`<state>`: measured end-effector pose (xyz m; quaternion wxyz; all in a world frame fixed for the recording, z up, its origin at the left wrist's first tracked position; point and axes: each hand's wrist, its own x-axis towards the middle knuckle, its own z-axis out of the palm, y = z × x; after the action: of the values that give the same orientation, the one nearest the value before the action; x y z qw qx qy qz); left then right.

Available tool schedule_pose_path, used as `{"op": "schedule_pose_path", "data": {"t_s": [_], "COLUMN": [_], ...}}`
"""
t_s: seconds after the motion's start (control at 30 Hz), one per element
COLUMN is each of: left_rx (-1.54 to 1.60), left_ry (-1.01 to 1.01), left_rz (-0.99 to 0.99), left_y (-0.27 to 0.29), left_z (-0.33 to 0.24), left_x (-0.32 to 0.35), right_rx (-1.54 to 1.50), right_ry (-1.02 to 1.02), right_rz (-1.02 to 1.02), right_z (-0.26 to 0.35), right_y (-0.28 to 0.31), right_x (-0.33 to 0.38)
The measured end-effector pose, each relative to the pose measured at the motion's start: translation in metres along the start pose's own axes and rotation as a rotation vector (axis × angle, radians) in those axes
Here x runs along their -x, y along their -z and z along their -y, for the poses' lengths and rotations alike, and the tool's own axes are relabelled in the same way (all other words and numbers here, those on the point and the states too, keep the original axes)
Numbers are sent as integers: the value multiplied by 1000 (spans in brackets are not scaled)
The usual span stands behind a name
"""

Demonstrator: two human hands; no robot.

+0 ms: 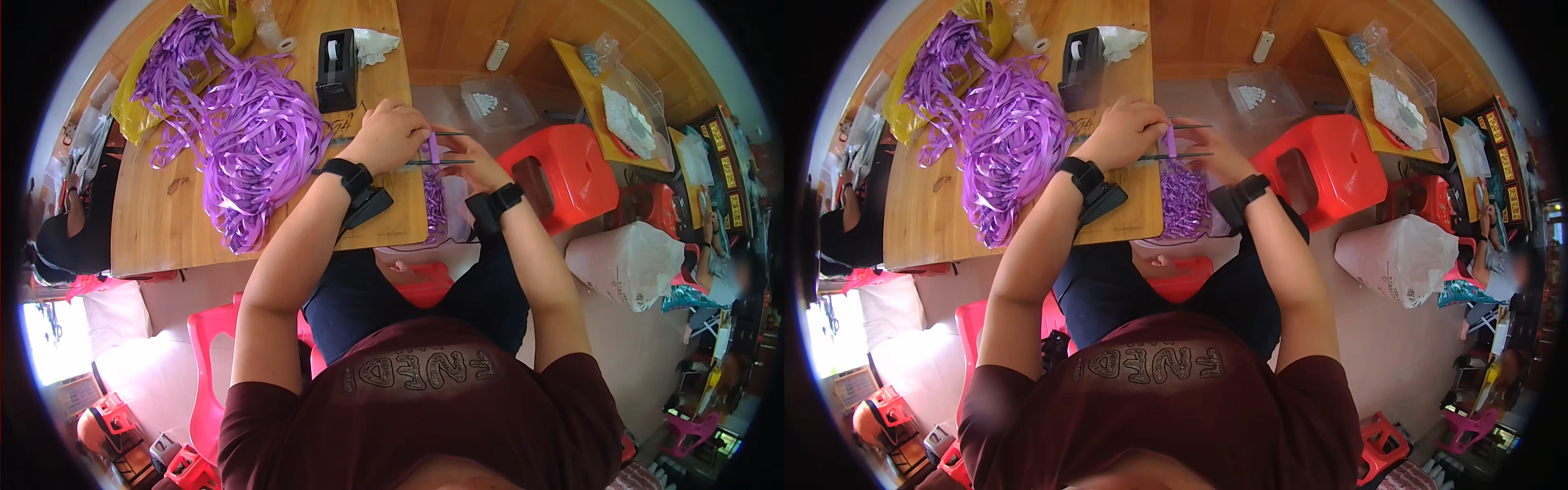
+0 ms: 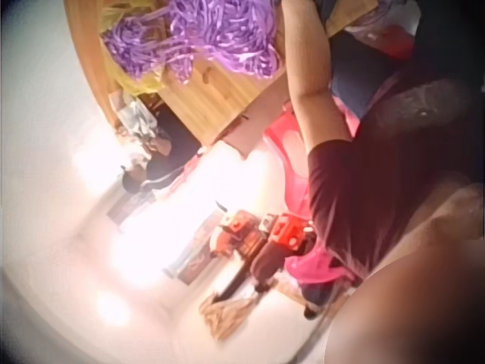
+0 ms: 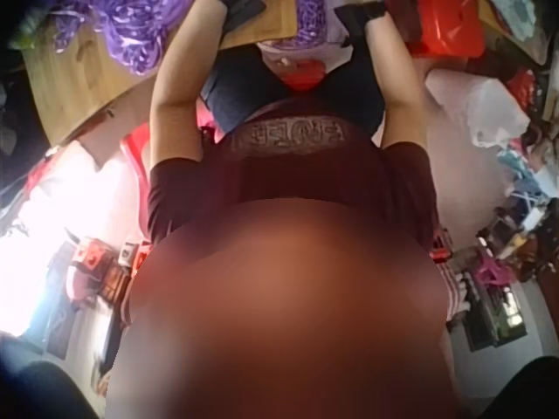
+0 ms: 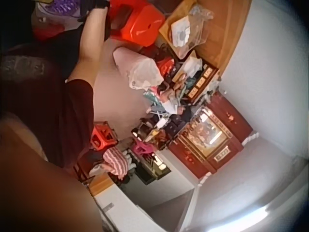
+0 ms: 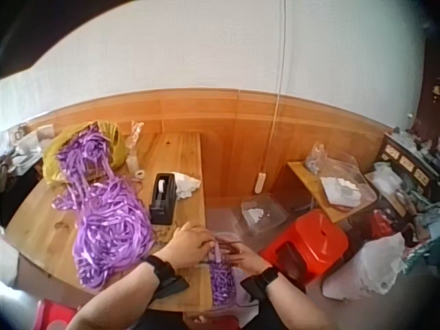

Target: Organizing and measuring purple ribbons at a workshop table against a fixed ruler.

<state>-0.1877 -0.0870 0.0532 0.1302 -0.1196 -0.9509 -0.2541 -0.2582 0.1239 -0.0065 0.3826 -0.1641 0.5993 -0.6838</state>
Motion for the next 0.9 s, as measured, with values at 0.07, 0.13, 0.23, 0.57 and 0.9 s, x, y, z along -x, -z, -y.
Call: {"op": "schedule_pose_path", "data": {"t_s": [0.07, 0.13, 0.23, 0.57, 0.9], "left_rx": [30, 26, 24, 36, 76], "left_ry": [-24, -31, -40, -36, -59], "left_rz": [-20, -31, -47, -77, -126], "left_y": [-1, -2, -3, -3, 1], "left_z": [1, 1, 0, 0, -5], "left_x": [-1, -1, -2, -1, -3], "right_rx": [-4, 39, 73, -437, -200], "right_ry": [172, 167, 150, 119, 121], "right_rz": [50, -11, -38, 9, -62], "right_z": [-1, -5, -15, -31, -33], "right_y": [-17, -20, -18, -20, -35], "right_x": [8, 3, 4, 18, 23]}}
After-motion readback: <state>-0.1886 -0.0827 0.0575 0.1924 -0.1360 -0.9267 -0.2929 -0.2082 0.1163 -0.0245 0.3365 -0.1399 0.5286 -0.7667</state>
